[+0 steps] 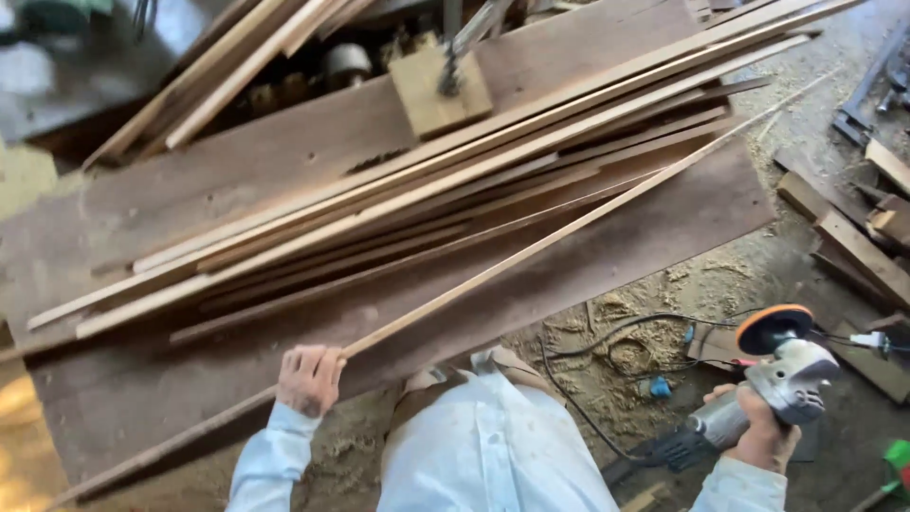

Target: Sanding long thin wood strips using a handheld power sander on a workbench.

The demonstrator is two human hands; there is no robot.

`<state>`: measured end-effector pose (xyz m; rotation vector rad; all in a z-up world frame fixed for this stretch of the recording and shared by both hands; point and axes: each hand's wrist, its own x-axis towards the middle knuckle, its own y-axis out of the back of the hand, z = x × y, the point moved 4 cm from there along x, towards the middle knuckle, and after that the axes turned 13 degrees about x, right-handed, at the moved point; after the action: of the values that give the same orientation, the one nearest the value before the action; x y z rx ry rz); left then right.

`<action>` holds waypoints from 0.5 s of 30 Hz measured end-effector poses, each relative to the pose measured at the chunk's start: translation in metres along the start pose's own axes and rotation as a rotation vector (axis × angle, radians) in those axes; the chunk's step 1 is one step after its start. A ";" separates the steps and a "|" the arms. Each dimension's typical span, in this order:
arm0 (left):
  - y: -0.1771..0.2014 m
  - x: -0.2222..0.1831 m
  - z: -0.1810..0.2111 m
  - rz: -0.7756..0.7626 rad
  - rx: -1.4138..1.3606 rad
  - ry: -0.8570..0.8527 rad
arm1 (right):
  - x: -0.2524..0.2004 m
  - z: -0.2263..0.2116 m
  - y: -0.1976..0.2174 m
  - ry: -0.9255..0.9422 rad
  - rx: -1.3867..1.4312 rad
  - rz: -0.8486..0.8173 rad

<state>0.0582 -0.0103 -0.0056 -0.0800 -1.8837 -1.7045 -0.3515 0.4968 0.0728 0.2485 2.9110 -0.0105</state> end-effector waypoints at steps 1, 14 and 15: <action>0.000 -0.007 -0.003 -0.010 0.001 0.019 | -0.006 -0.005 -0.004 -0.004 -0.015 -0.014; 0.028 -0.047 -0.032 -0.092 -0.038 -0.071 | -0.138 -0.014 -0.133 -0.206 -0.674 -0.397; 0.021 -0.048 -0.031 -0.102 -0.024 -0.051 | -0.146 -0.013 -0.143 -0.200 -0.677 -0.460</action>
<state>0.1181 -0.0189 -0.0087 -0.0376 -1.9337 -1.8093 -0.2376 0.3320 0.1157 -0.4983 2.5208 0.7988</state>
